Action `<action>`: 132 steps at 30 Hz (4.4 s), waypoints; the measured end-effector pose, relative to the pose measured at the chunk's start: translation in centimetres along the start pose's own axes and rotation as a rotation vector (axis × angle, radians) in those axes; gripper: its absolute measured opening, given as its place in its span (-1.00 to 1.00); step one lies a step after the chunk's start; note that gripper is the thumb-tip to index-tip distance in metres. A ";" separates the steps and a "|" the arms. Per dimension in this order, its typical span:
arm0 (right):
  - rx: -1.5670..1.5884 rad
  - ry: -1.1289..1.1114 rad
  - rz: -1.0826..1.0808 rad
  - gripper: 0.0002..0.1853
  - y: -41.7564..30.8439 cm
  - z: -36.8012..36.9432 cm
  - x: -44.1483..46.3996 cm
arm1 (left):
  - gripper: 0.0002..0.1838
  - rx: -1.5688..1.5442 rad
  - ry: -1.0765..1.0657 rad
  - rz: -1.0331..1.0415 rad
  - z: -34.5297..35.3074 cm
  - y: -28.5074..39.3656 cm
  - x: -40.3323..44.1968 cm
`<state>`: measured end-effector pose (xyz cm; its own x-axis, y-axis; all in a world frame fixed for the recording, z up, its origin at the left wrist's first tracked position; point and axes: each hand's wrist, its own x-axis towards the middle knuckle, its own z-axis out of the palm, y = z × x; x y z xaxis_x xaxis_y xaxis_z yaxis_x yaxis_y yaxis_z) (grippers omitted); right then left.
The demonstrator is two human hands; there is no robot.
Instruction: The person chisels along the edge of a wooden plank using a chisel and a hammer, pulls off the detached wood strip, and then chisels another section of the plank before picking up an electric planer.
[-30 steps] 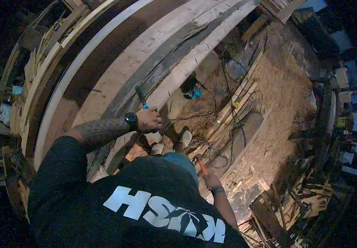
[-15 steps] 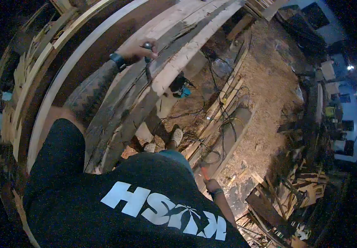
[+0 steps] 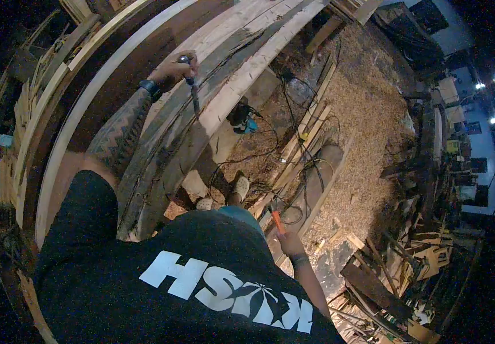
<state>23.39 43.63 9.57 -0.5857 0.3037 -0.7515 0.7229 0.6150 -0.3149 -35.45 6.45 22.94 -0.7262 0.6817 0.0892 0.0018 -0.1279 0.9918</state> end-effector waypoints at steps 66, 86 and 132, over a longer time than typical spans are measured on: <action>-0.270 0.538 -1.075 -0.57 -41.3 -12.8 9.4 | -0.66 0.682 0.070 0.130 0.2 -6.2 0.6; -0.256 -0.246 0.312 -0.21 14.2 3.0 -0.8 | -0.66 0.512 -0.401 0.122 5.9 1.4 4.2; -0.027 -0.095 0.263 -0.35 6.9 0.1 -2.8 | -0.56 0.071 0.148 0.349 5.6 6.4 8.1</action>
<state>30.08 46.97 9.43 -0.3418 0.3868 -0.8565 0.8346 0.5439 -0.0874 -37.49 15.15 30.52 -0.7650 0.4939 0.4134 0.3102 -0.2800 0.9085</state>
